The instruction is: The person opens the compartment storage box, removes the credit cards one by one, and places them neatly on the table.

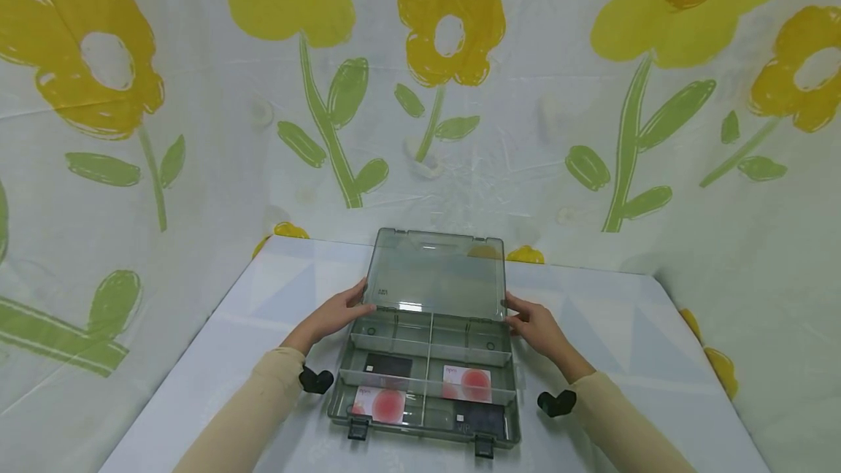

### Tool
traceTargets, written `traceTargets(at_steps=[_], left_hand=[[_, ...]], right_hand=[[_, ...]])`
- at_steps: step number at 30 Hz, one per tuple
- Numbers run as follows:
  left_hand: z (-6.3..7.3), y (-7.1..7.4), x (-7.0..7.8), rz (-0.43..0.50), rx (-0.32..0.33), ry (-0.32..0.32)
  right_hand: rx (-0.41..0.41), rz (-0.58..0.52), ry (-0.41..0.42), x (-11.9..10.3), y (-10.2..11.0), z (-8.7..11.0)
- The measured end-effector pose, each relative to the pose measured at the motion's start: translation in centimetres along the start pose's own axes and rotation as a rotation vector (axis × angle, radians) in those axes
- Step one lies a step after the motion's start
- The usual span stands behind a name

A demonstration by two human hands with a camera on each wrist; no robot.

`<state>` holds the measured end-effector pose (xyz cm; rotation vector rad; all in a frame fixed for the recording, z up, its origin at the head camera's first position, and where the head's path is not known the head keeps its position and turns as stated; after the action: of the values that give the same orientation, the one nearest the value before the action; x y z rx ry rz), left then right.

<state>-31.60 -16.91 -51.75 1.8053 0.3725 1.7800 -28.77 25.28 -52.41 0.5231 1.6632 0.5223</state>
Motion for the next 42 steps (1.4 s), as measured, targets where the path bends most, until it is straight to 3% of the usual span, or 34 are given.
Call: traceTargets(at_steps=[9, 26, 42], left_hand=[[0.30, -0.13, 0.04, -0.028, 0.008, 0.038], [0.43, -0.21, -0.10, -0.046, 0.008, 0.050], [0.64, -0.40, -0.54, -0.040, 0.035, 0.040]], right_hand=[[-0.016, 0.011, -0.030, 0.49, -0.08, 0.11], [-0.014, 0.047, 0.011, 0.55, 0.11, 0.39], [-0.019, -0.021, -0.038, 0.84, 0.31, 0.45]])
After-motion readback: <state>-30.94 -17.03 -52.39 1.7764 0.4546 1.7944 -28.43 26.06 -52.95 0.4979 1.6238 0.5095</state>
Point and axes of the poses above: each hand's wrist, its own z-axis away from the middle knuckle, its own y-axis out of the back of the hand, x = y × z, the point moved 1 cm from there along -z, towards the middle knuckle, and after that the axes turned 12 degrees about x, right-handed, at the moved point
